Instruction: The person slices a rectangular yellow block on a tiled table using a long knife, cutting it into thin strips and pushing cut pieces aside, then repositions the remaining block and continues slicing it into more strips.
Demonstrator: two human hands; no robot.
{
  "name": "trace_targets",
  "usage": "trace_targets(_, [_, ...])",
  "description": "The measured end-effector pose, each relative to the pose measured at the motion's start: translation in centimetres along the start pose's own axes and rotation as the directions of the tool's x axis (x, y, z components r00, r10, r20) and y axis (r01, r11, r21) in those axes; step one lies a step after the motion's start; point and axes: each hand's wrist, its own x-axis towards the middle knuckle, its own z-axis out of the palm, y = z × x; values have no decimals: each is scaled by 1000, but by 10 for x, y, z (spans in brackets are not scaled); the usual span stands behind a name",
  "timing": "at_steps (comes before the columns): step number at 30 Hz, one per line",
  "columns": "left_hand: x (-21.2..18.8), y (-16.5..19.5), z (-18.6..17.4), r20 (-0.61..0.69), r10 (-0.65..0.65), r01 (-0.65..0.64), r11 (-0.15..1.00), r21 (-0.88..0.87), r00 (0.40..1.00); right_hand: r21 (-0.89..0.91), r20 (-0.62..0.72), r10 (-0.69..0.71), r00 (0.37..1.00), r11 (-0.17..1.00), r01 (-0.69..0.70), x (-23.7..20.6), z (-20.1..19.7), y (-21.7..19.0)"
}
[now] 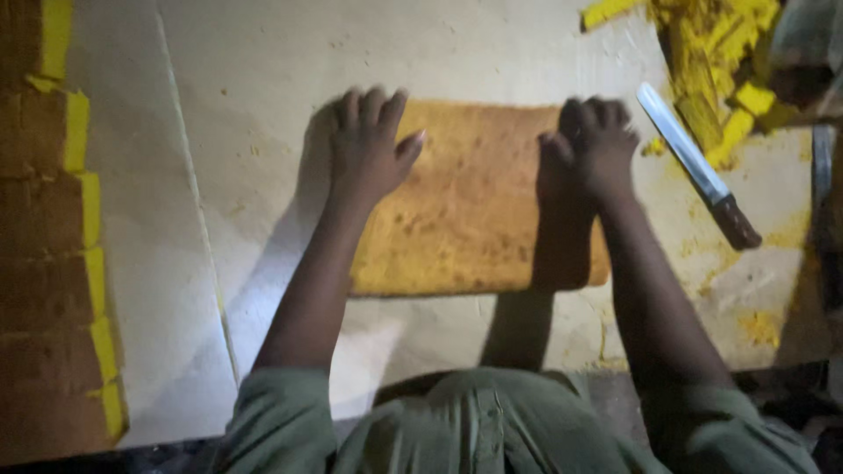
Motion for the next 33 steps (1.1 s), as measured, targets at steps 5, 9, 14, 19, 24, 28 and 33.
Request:
trace_targets(5, [-116,34,4,10,-43,41,991,130,999,-53,-33,-60,998,997,58,-120,6,-12])
trace_targets(9, [-198,63,2,-48,-101,109,968,227,994,119,-170,-184,968,971,205,-167,-6,56])
trace_targets(14, [-316,146,20,-141,-129,154,972,178,982,-99,-266,-10,964,995,-17,-204,-48,182])
trace_targets(19, [-367,243,78,-32,19,-8,952,307,999,-115,-34,-30,999,993,26,-253,-61,191])
trace_targets(24, [-364,253,84,-113,13,24,947,321,994,248,-190,118,975,966,-69,-290,-54,159])
trace_targets(28, [-368,239,64,26,5,-12,967,254,1000,438,-40,134,990,893,-103,-318,-45,140])
trace_targets(33, [-389,164,22,-15,13,-12,997,82,1000,640,-92,490,867,696,-326,-362,-26,83])
